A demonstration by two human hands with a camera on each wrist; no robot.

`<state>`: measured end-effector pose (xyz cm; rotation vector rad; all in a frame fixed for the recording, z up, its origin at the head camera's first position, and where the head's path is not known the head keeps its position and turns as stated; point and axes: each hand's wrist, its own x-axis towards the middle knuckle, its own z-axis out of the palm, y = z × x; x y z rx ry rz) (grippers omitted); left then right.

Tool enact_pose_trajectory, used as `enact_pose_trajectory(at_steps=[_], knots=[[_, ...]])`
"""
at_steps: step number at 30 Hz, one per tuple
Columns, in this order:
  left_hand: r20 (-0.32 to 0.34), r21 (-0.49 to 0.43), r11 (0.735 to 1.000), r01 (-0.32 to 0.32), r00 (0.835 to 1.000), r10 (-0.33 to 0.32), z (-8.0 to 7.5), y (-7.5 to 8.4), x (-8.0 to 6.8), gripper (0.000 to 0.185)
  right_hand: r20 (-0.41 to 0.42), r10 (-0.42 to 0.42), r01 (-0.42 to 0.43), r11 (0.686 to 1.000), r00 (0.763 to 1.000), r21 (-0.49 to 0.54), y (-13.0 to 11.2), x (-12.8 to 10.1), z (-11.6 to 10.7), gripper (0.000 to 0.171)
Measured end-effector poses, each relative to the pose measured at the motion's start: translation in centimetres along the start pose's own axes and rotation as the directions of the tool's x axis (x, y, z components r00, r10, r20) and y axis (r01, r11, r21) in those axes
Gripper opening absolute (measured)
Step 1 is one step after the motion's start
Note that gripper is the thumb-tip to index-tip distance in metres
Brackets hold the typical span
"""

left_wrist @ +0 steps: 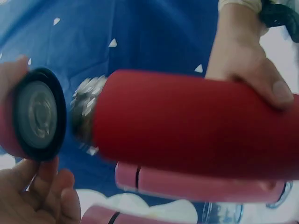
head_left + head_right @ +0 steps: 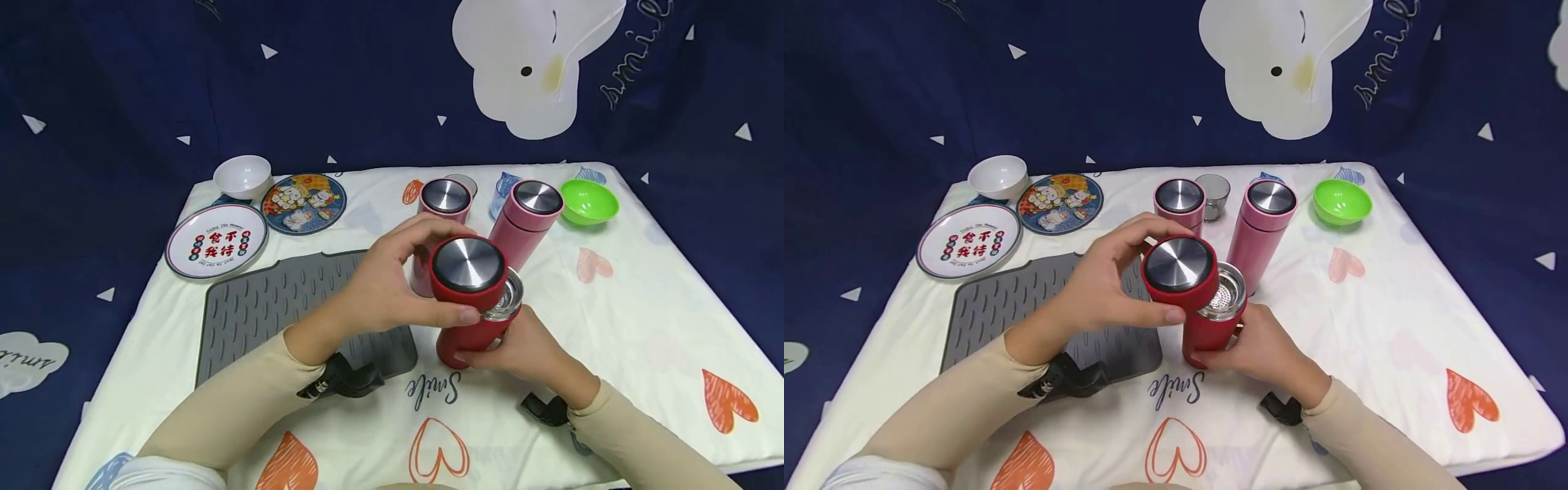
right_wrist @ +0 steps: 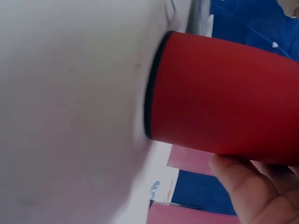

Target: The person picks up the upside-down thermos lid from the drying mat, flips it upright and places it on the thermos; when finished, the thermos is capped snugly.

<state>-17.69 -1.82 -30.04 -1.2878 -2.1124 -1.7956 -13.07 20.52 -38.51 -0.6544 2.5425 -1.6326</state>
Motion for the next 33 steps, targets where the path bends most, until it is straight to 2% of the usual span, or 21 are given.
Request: enact_pose_trajectory(at_steps=[4, 7, 10, 13, 16, 18, 19, 21, 24, 27, 33], knots=[[0.034, 0.054, 0.998, 0.024, 0.999, -0.026, 1.9, -0.5, 0.7, 0.071, 0.015, -0.021, 0.021, 1.0, 1.0, -0.019, -0.5, 0.3, -0.2, 0.065], [0.064, 0.07, 0.995, 0.074, 0.995, -0.079, 2.7, -1.1, 0.7, 0.071, 0.022, -0.042, 0.042, 0.999, 0.999, -0.014, -0.3, 0.4, -0.2, 0.064], [0.112, 0.012, 0.996, 0.084, 0.99, -0.085, 2.8, -1.9, 0.5, 0.071, 0.026, -0.052, 0.051, 0.999, 0.998, 0.011, -0.2, 0.5, -0.1, 0.063], [0.18, -0.096, 0.991, 0.098, 0.98, -0.08, 2.5, -2.5, 0.3, 0.073, 0.024, -0.044, 0.043, 0.999, 0.999, 0.031, -0.1, 0.4, -0.1, 0.065], [0.228, -0.177, 0.979, 0.098, 0.972, -0.056, 2.4, -2.8, 0.1, 0.093, 0.024, -0.035, 0.034, 0.999, 0.999, 0.04, -0.1, 0.4, -0.1, 0.06], [0.204, -0.173, 0.981, 0.085, 0.978, -0.049, 2.7, -2.7, 0.1, 0.107, 0.03, -0.049, 0.048, 0.998, 0.998, 0.034, -0.2, 0.5, -0.2, 0.055], [0.173, -0.143, 0.988, 0.061, 0.984, -0.035, 2.9, -2.6, 0.1, 0.107, 0.031, -0.054, 0.053, 0.998, 0.998, 0.032, -0.2, 0.6, -0.2, 0.053], [0.109, -0.084, 0.996, 0.033, 0.994, -0.024, 3.3, -2.4, 0.1, 0.103, 0.036, -0.076, 0.075, 0.997, 0.996, 0.026, -0.3, 0.7, -0.3, 0.05], [0.055, -0.133, 0.99, 0.041, 0.998, -0.034, 3.5, -2.3, 0.1, 0.088, 0.035, -0.079, 0.077, 0.996, 0.996, 0.043, -0.4, 0.8, -0.3, 0.053], [0.065, -0.204, 0.977, 0.069, 0.996, -0.057, 3.6, -2.4, 0.1, 0.091, 0.037, -0.068, 0.066, 0.997, 0.997, 0.048, -0.5, 0.6, -0.3, 0.053], [0.116, -0.151, 0.987, 0.046, 0.993, -0.029, 3.7, -2.8, 0.2, 0.081, 0.046, -0.07, 0.068, 0.996, 0.996, 0.051, 0.5, 0.4, 0.0, 0.057]])
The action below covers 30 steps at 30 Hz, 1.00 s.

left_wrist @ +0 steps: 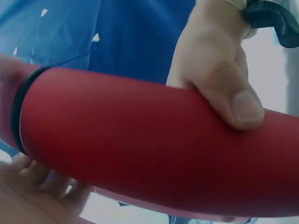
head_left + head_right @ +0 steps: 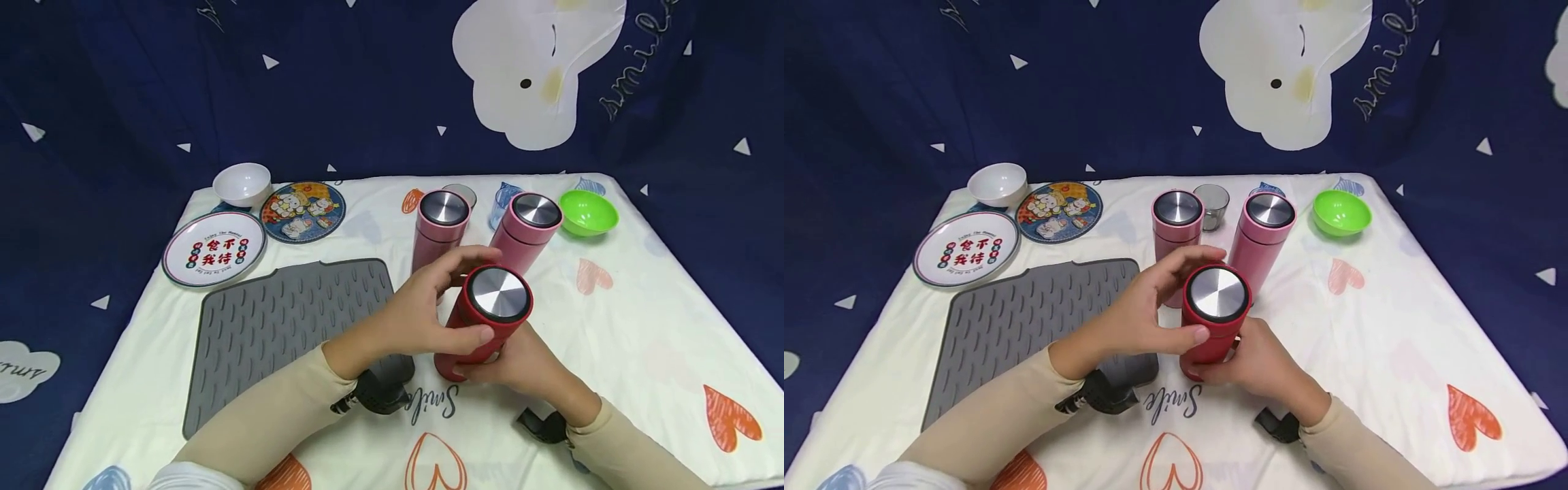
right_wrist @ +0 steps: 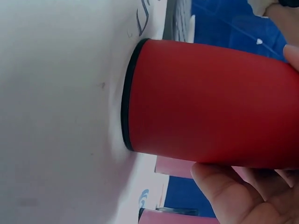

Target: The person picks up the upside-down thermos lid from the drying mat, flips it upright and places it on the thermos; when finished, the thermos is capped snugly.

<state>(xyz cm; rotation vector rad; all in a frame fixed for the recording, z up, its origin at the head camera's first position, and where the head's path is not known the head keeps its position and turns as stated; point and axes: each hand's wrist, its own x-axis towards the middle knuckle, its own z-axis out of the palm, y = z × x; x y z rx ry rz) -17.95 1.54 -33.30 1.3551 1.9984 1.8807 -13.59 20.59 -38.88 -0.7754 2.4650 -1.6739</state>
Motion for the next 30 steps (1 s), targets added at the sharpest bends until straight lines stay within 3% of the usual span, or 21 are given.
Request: enact_pose_trajectory(at_steps=[6, 13, 16, 23, 30], knots=[[0.001, 0.012, 0.999, -0.047, 0.999, 0.047, 0.0, -0.4, 0.0, 0.087, 0.011, 0.033, -0.032, 0.999, 0.999, -0.03, 2.2, -0.2, -0.1, 0.059], [0.018, 0.033, 0.996, -0.077, 0.997, 0.077, 0.1, -0.7, 0.0, 0.085, 0.01, 0.042, -0.041, 0.998, 0.999, -0.057, 2.6, -0.1, -0.3, 0.058], [0.009, 0.023, 0.997, -0.077, 0.997, 0.077, 0.1, -1.0, 0.0, 0.082, 0.009, 0.049, -0.048, 0.998, 0.999, -0.05, 2.4, 0.0, -0.1, 0.06], [0.005, -0.024, 0.993, -0.116, 0.993, 0.116, 0.1, -1.5, 0.1, 0.097, 0.017, 0.027, -0.026, 0.999, 0.999, -0.048, 0.5, 0.2, -0.2, 0.056], [0.016, -0.033, 0.994, -0.102, 0.995, 0.103, 0.0, -1.9, 0.2, 0.082, 0.02, 0.039, -0.039, 0.998, 0.999, -0.04, -0.6, 0.4, -0.3, 0.054]])
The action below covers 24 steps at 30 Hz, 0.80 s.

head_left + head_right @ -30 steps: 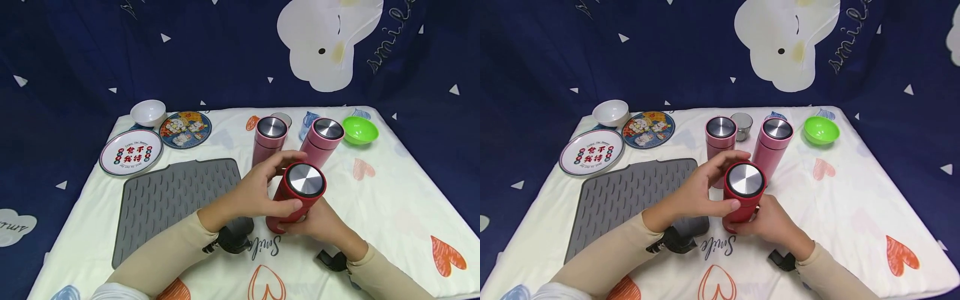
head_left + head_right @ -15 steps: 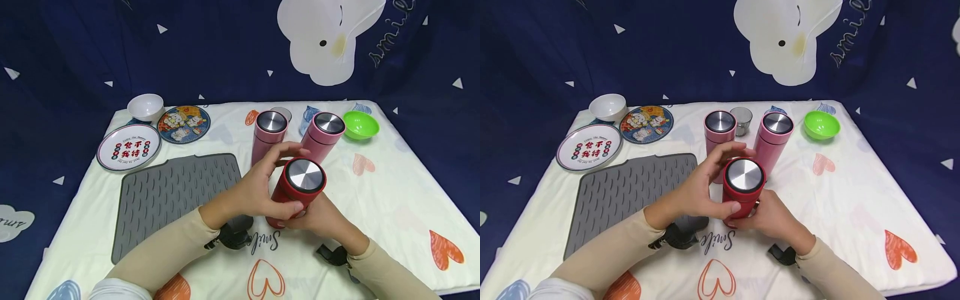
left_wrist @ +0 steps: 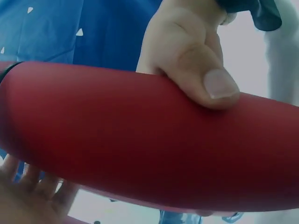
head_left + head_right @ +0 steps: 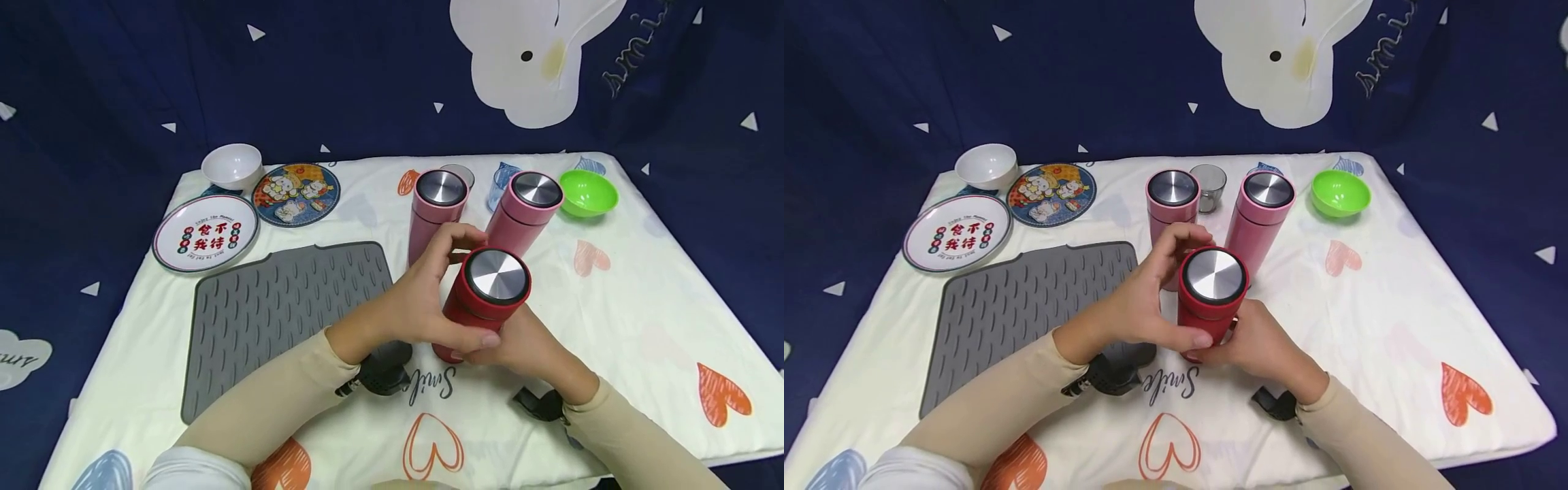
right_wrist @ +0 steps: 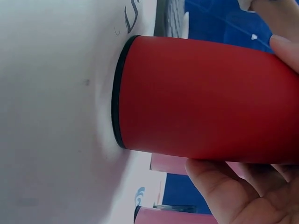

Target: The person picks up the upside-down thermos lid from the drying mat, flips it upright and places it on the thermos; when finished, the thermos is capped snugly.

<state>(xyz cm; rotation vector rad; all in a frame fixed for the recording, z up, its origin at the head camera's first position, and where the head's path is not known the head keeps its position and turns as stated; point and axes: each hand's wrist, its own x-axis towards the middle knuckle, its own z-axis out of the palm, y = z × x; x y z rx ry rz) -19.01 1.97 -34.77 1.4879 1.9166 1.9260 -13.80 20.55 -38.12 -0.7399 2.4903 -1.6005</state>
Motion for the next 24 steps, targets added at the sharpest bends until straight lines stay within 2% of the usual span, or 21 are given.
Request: enact_pose_trajectory(at_steps=[7, 10, 15, 24], knots=[[0.028, 0.003, 1.0, 0.0, 1.0, 0.0, -0.46, 0.18, 0.22, 0.08, 0.006, 0.002, -0.002, 0.999, 1.0, 0.041, 0.18, 0.25, -0.07, 0.055], [0.031, 0.035, 0.999, -0.027, 0.999, 0.026, -0.44, 0.29, 0.29, 0.089, 0.009, -0.009, 0.009, 0.999, 1.0, 0.043, 0.32, 0.33, -0.04, 0.051], [0.024, 0.044, 0.999, -0.027, 0.999, 0.026, -0.21, 0.43, 0.21, 0.095, -0.005, -0.01, 0.01, 1.0, 1.0, 0.03, 0.3, 0.22, 0.04, 0.052], [-0.004, 0.025, 1.0, 0.009, 1.0, -0.009, 0.09, 0.34, 0.03, 0.086, -0.005, -0.004, 0.004, 0.999, 1.0, 0.05, 0.1, -0.01, 0.18, 0.055]])
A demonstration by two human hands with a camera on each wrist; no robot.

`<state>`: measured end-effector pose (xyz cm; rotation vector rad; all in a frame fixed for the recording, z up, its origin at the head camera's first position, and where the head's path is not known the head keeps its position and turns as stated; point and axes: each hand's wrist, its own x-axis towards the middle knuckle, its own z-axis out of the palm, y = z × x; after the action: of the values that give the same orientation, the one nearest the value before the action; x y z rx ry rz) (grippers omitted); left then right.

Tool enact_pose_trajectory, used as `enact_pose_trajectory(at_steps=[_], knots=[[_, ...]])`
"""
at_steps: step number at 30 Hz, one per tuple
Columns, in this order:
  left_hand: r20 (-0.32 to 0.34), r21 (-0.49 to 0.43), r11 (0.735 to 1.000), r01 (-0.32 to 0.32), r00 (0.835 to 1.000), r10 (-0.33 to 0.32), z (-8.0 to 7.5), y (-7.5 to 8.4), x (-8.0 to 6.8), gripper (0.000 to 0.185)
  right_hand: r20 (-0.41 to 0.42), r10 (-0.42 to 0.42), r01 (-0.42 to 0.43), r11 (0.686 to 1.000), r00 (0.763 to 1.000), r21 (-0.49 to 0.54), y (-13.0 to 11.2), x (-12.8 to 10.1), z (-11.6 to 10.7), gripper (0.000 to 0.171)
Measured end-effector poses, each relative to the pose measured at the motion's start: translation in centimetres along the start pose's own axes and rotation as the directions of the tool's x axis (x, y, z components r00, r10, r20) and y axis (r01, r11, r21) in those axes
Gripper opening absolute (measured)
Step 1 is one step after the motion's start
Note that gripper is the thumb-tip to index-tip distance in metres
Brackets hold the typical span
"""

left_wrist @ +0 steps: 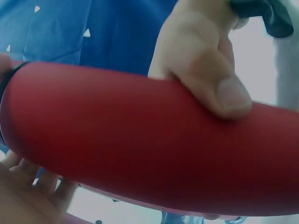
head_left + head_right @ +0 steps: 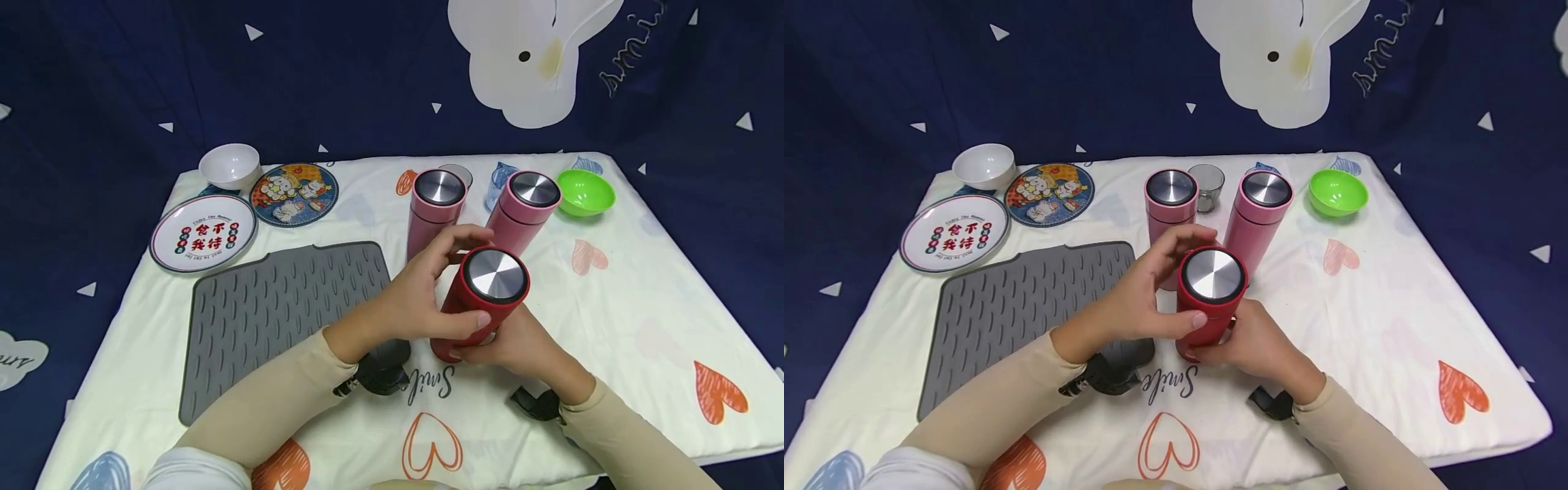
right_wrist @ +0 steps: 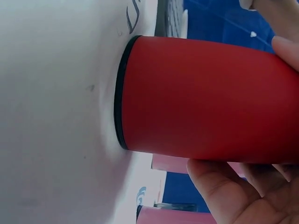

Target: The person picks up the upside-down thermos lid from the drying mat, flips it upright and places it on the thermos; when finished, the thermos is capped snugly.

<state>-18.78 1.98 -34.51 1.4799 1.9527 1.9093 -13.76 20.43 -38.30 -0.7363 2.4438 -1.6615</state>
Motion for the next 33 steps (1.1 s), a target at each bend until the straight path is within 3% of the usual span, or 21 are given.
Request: enact_pose_trajectory(at_steps=[8, 12, 15, 17, 20, 23, 25, 27, 29, 31, 33], knots=[[0.068, -0.043, 0.997, 0.064, 0.996, -0.061, -0.4, 0.3, -0.1, 0.089, -0.01, -0.03, 0.029, 0.999, 1.0, -0.041, 0.2, -0.2, 0.3, 0.055], [0.042, -0.011, 0.998, 0.069, 0.997, -0.069, -0.5, 0.4, 0.1, 0.085, -0.033, -0.027, 0.025, 0.997, 0.999, -0.08, 1.8, -0.4, 0.5, 0.062], [0.079, -0.045, 0.996, 0.081, 0.994, -0.077, -0.5, 0.4, -0.1, 0.074, -0.042, -0.011, 0.007, 0.994, 0.999, -0.109, 3.3, -0.5, 0.5, 0.068], [0.117, -0.041, 0.997, 0.072, 0.991, -0.067, -0.4, 0.4, -0.3, 0.088, -0.051, -0.031, 0.023, 0.99, 0.998, -0.142, 3.6, -0.5, 0.4, 0.065], [0.069, 0.038, 0.998, 0.052, 0.996, -0.054, 0.0, 0.5, -0.5, 0.091, -0.049, -0.038, 0.031, 0.989, 0.998, -0.142, 3.7, -0.6, 0.5, 0.062], [0.052, 0.02, 0.998, 0.067, 0.996, -0.068, -0.1, 0.6, -0.2, 0.081, -0.051, -0.042, 0.034, 0.989, 0.998, -0.143, 3.4, -0.5, 0.4, 0.066], [0.092, -0.031, 0.994, 0.102, 0.991, -0.099, -0.7, 0.7, -0.1, 0.073, -0.049, -0.027, 0.02, 0.992, 0.998, -0.123, 3.1, -0.5, 0.3, 0.069], [0.141, -0.053, 0.99, 0.13, 0.983, -0.121, -1.1, 0.9, -0.1, 0.083, -0.044, -0.021, 0.016, 0.995, 0.999, -0.101, 2.6, -0.4, 0.4, 0.067], [0.112, 0.032, 0.989, 0.143, 0.983, -0.146, -1.0, 1.3, -0.2, 0.09, -0.033, -0.038, 0.035, 0.996, 0.999, -0.081, 2.6, -0.3, 0.5, 0.063], [0.027, 0.127, 0.982, 0.139, 0.989, -0.144, -0.3, 1.6, -0.3, 0.09, -0.027, -0.044, 0.042, 0.997, 0.999, -0.071, 2.2, -0.3, 0.7, 0.06], [-0.021, 0.15, 0.977, 0.151, 0.989, -0.149, 0.3, 1.6, -0.3, 0.084, -0.025, -0.041, 0.039, 0.996, 0.999, -0.078, 2.5, -0.5, 0.8, 0.06]])
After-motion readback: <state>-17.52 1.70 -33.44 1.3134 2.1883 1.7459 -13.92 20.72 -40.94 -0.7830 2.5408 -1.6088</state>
